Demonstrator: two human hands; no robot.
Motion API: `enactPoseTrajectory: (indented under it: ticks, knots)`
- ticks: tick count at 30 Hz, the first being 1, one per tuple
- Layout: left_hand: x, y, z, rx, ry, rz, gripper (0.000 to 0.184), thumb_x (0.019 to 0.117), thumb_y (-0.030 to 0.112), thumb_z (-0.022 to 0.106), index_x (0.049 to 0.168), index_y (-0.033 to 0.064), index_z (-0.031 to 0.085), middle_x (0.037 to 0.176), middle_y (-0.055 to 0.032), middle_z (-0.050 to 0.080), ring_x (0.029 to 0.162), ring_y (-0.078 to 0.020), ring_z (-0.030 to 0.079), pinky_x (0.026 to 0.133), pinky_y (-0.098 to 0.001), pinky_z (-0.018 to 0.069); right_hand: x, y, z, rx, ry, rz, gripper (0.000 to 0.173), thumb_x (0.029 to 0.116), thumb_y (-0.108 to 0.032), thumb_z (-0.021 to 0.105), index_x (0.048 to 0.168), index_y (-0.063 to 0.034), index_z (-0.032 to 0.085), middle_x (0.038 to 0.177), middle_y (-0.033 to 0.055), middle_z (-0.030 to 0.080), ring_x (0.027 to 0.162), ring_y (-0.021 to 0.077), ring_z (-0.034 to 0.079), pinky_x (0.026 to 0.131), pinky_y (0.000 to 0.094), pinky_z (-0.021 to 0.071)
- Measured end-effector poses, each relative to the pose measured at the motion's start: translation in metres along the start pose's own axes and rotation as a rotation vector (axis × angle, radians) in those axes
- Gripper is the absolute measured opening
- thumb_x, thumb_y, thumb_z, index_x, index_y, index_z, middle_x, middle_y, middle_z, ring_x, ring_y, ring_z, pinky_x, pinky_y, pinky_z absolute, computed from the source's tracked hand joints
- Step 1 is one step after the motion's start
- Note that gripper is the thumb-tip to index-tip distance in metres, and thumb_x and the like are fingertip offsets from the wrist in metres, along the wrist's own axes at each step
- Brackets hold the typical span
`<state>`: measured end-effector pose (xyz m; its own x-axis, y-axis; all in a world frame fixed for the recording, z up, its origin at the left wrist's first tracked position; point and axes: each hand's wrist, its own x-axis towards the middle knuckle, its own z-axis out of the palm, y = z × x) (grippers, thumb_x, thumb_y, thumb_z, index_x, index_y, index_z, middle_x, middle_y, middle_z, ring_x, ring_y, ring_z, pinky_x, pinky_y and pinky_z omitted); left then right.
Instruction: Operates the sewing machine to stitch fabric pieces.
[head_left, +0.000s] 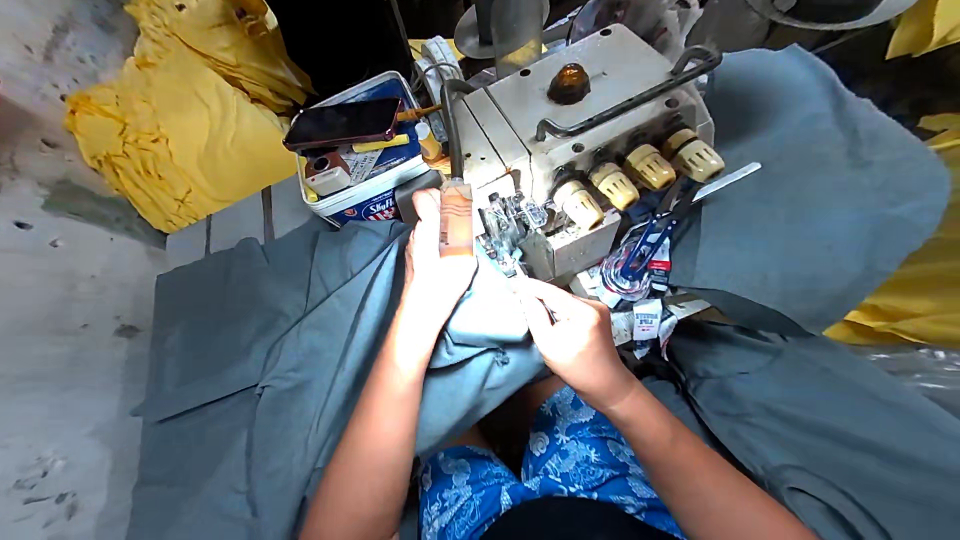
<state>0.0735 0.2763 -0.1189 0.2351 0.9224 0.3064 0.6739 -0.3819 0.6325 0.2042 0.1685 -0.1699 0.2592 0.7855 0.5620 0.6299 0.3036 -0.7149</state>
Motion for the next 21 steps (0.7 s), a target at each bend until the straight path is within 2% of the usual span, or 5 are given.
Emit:
enactPoseTrajectory:
  ticks: [7,9,11,16,21]
  knots:
    - [-0.022,-0.007,-0.024,0.059,0.134,0.245,0.04,0.0878,0.015,0.067,0.12,-0.0073,0.061,0.119,-0.0244,0.063,0.11,-0.0329,0.063,0.095,-0.0469,0.0523,0.005,0.003,-0.003,0.002,-0.05,0.0,0.025,0.0939,-0.004,0.057,0.105,0.0005,0.079,0.083,0.0106,0.077,0.068,0.0111,0.07,0.066,0.0217,0.056]
    - [-0.035,-0.012,-0.029,0.052,0.006,0.342,0.034,0.0901,0.03,0.066,0.109,0.002,0.069,0.103,-0.0115,0.07,0.099,-0.0216,0.067,0.088,-0.0428,0.0557,0.006,0.005,-0.001,0.019,-0.041,-0.006,0.026,0.094,-0.005,0.057,0.106,0.001,0.079,0.084,0.0106,0.077,0.069,0.0117,0.072,0.067,0.0232,0.0575]
    - [-0.04,-0.019,-0.032,0.136,-0.224,0.364,0.042,0.0976,0.047,0.059,0.111,0.0098,0.075,0.107,-0.0093,0.074,0.107,-0.027,0.069,0.093,-0.0553,0.0511,0.006,0.006,0.0,0.027,-0.022,-0.019,0.025,0.0936,-0.006,0.057,0.105,0.0002,0.079,0.083,0.0097,0.077,0.068,0.0112,0.072,0.066,0.0236,0.0581]
    - [-0.029,-0.02,-0.053,0.149,-0.373,0.533,0.038,0.0986,0.038,0.06,0.08,0.0058,0.07,0.096,-0.0124,0.072,0.099,-0.0292,0.069,0.088,-0.0538,0.0513,0.005,0.008,-0.001,0.053,-0.041,-0.004,0.026,0.0938,-0.007,0.057,0.105,-0.0002,0.079,0.083,0.0097,0.077,0.069,0.0139,0.073,0.066,0.0287,0.0599]
    - [-0.038,0.02,-0.114,-0.142,-0.672,0.398,0.023,0.1029,0.019,0.051,0.096,0.0002,0.063,0.072,0.0005,0.054,0.065,-0.0007,0.049,0.062,-0.0162,0.0421,0.005,0.015,-0.004,0.023,0.11,-0.155,0.025,0.0866,-0.021,0.063,0.098,-0.0031,0.077,0.082,0.0079,0.07,0.068,0.0133,0.065,0.06,0.0277,0.0543]
